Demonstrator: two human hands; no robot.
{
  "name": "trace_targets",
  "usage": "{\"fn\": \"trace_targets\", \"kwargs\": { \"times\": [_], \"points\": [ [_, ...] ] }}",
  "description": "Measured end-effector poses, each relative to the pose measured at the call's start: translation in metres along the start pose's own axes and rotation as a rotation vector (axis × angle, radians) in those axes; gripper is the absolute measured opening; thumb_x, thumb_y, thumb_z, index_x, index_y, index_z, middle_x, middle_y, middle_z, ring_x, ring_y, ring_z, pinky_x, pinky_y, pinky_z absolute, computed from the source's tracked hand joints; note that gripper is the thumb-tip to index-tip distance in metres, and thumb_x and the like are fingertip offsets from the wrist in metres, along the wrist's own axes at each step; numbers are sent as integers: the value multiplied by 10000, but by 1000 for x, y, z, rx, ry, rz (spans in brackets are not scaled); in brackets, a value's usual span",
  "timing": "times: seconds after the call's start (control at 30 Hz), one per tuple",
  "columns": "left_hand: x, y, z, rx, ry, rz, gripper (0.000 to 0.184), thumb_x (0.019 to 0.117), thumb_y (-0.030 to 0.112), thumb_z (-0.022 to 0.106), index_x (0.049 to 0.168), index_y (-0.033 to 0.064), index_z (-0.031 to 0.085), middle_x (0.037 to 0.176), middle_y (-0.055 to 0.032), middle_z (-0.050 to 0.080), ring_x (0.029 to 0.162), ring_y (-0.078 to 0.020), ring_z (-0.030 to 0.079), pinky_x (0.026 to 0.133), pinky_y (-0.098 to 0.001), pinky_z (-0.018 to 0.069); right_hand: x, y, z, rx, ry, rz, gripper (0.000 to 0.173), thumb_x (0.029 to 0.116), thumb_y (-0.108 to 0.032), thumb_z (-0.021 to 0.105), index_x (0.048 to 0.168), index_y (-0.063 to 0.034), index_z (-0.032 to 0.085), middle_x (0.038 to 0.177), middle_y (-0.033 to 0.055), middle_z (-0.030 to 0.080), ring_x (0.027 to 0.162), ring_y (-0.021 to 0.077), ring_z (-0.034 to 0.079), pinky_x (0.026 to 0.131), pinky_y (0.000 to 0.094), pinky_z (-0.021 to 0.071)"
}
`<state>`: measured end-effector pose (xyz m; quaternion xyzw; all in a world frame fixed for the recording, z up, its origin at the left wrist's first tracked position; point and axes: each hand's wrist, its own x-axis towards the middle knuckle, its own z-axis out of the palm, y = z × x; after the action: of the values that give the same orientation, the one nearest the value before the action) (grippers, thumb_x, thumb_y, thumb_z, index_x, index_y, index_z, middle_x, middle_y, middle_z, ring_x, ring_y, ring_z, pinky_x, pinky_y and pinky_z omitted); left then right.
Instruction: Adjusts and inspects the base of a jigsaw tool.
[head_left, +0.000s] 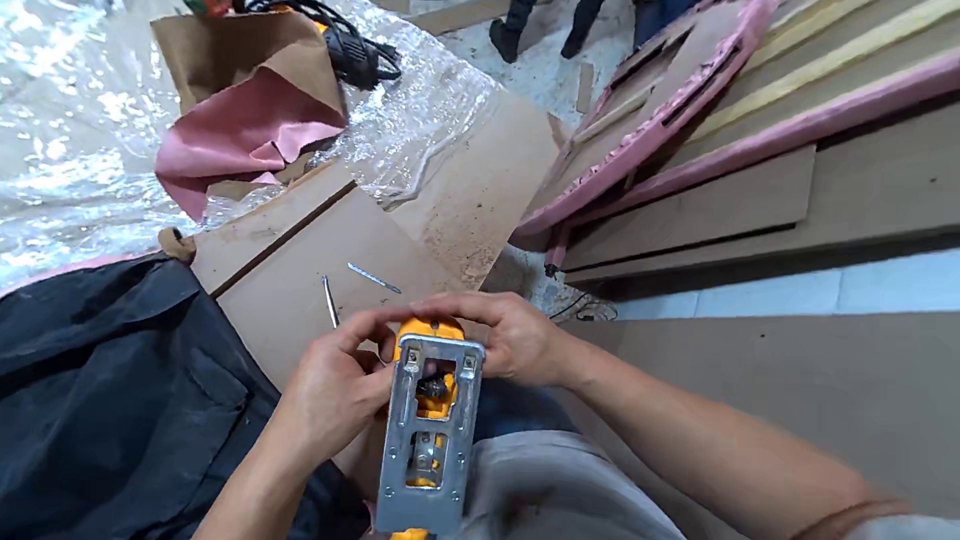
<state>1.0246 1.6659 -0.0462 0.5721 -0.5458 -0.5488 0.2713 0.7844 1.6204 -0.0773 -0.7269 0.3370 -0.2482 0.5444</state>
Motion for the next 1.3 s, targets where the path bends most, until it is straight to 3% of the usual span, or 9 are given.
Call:
{"fn": "trace_targets", "kwargs": {
  "times": [0.1, 0.17, 0.33, 0.53, 0.8, 0.9, 1.03, 1.2, 1.3],
  "points": [
    [-3, 3, 8, 57, 40, -11, 527, 881, 170, 761, 1386, 265, 645, 960, -11, 713, 603, -153, 661, 504, -308, 599, 3, -1, -7, -6, -37, 43, 467, 816, -49, 766, 1274, -127, 726, 1456, 1, 605, 1348, 114, 550, 1109, 358, 500],
    [-7, 3, 12, 56, 69, 10, 491, 882, 188, 781, 1357, 272, 690, 1049, -4, 713, 658, -154, 689, 543, -308, 626, 1, -2, -8, 36, -32, 61, 417, 854, -50, 772, 1262, -127, 732, 1431, -5, 625, 1338, 106, 561, 1110, 345, 504],
    [-21, 1, 13, 83, 62, 19, 502, 835, 169, 808, 1322, 261, 725, 1074, 4, 710, 645, -155, 672, 533, -296, 611, -28, -6, 19, 72, 110, 28, 409, 878, -57, 727, 1277, -150, 743, 1463, 8, 610, 1386, 115, 527, 1136, 349, 478],
    [-12, 7, 7, 24, 40, -14, 460, 876, 77, 768, 1317, 198, 724, 1150, -22, 737, 778, -184, 733, 664, -330, 649, -30, -7, 39, 169, 269, 21, 379, 940, -65, 692, 1314, -124, 718, 1523, 32, 549, 1386, 128, 523, 1098, 337, 506],
    [4, 12, 7, -31, 5, -18, 445, 868, 54, 772, 1296, 164, 719, 1065, -80, 740, 654, -194, 694, 534, -302, 610, -24, -2, 30, 267, 270, 33, 381, 968, -63, 618, 1337, -104, 700, 1549, 31, 521, 1423, 144, 482, 1129, 361, 475],
    [9, 14, 1, -26, -44, -12, 422, 871, 112, 773, 1287, 160, 721, 1083, -79, 745, 692, -191, 714, 577, -307, 626, -21, -3, 24, 285, 242, 88, 376, 967, -92, 651, 1336, -137, 708, 1541, 6, 532, 1408, 124, 498, 1117, 353, 491],
    [14, 18, 0, 58, -14, -13, 318, 831, 128, 797, 1142, 155, 735, 924, -80, 733, 625, -181, 687, 490, -298, 592, -15, -3, 22, 273, 198, 113, 370, 962, -141, 672, 1329, -166, 716, 1543, -21, 530, 1436, 114, 464, 1151, 388, 457],
    [10, 15, 0, 124, 9, 49, 313, 827, 196, 824, 1130, 176, 747, 964, -34, 756, 710, -159, 712, 596, -293, 617, -13, -3, 24, 303, 207, 124, 358, 966, -135, 676, 1319, -168, 722, 1545, -16, 531, 1453, 118, 447, 1160, 384, 452],
    [10, 14, 4, 126, 42, 65, 303, 825, 176, 832, 1118, 178, 753, 973, -11, 761, 700, -144, 714, 590, -278, 619, -14, 2, 22, 389, 189, 99, 387, 982, -92, 630, 1362, -130, 689, 1571, 18, 502, 1493, 153, 402, 1199, 380, 421]
  ]
}}
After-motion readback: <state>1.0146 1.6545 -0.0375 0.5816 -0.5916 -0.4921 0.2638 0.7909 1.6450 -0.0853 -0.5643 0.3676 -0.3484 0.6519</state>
